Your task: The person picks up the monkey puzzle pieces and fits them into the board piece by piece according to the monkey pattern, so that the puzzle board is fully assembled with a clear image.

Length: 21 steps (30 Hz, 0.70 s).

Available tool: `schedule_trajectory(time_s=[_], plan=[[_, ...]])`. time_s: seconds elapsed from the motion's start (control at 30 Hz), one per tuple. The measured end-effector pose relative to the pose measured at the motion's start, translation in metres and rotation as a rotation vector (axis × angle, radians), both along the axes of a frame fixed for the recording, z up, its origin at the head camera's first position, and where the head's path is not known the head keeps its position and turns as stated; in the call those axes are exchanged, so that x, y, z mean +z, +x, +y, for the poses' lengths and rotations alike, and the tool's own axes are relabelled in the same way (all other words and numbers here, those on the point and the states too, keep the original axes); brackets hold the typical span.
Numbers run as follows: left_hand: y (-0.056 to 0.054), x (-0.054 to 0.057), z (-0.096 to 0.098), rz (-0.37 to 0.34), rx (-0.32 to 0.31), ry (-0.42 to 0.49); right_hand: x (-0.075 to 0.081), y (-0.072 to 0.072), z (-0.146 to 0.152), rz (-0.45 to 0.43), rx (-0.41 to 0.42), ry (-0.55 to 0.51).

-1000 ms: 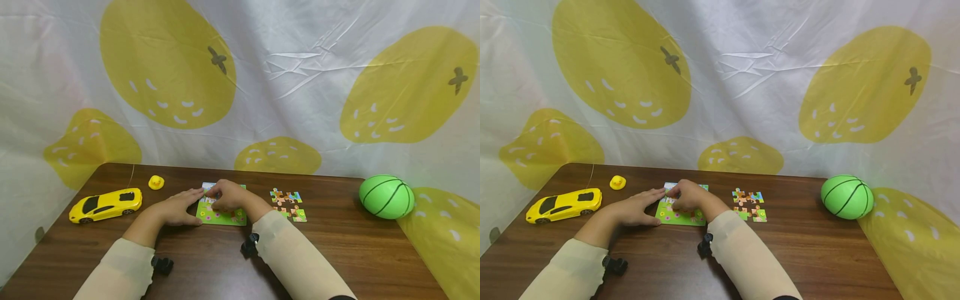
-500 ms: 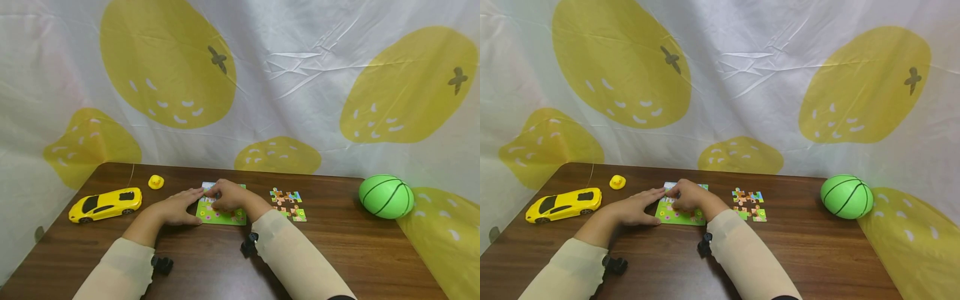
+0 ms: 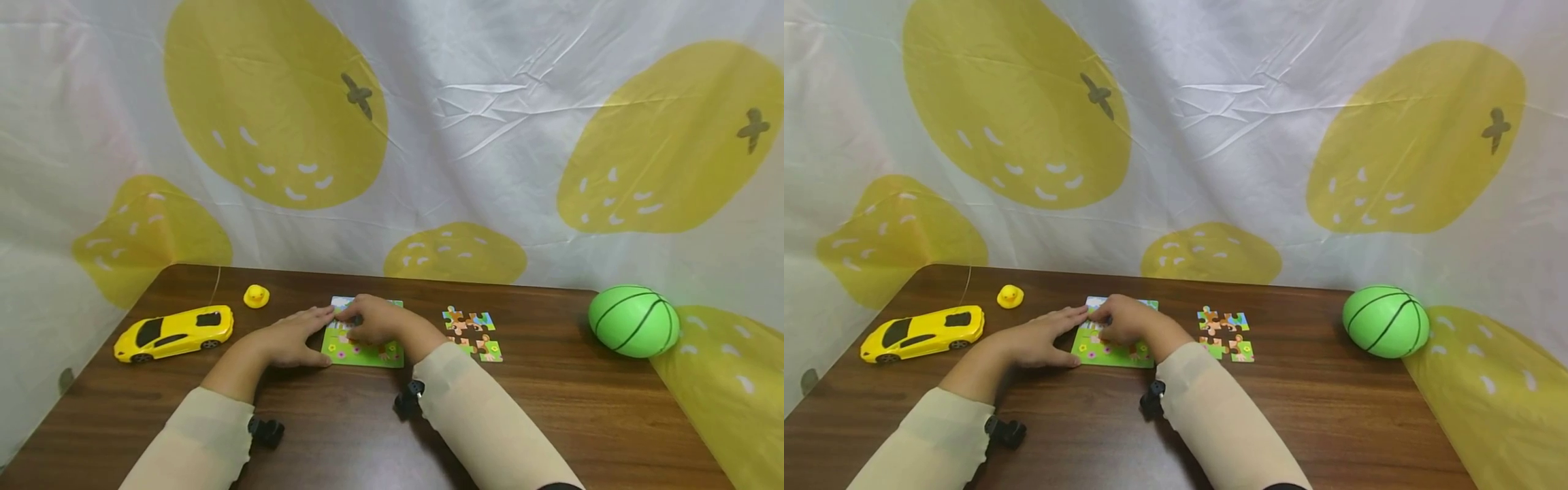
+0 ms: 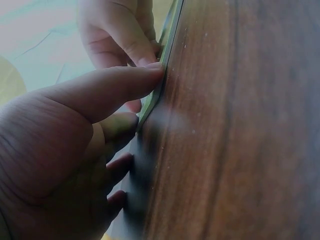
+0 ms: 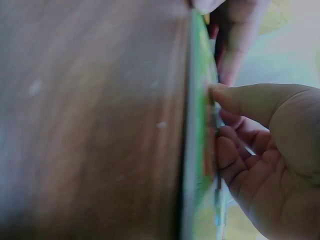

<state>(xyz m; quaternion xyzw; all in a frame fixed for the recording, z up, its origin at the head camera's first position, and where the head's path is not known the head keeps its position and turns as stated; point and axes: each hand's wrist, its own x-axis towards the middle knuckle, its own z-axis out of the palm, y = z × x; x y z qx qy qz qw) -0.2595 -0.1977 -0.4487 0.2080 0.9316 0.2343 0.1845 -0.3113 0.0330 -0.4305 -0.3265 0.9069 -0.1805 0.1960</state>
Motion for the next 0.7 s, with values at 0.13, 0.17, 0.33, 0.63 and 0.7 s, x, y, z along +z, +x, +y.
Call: schedule_trajectory(time_s=[0.13, 0.17, 0.33, 0.63, 0.7], plan=[[-0.001, 0.001, 0.001, -0.002, -0.005, -0.002, 0.005, 0.0, 0.006, -0.034, -0.029, -0.055], [-0.001, 0.001, 0.001, -0.001, -0.007, -0.004, 0.006, 0.0, 0.008, -0.041, -0.035, -0.077], [0.0, 0.002, 0.001, -0.002, -0.006, -0.017, 0.01, 0.0, 0.025, -0.065, -0.089, -0.197], [0.001, 0.004, 0.004, 0.006, -0.01, -0.04, 0.018, 0.002, 0.07, -0.063, -0.197, -0.35], [0.001, 0.004, 0.004, 0.008, -0.012, -0.041, 0.018, 0.003, 0.081, -0.069, -0.233, -0.361]])
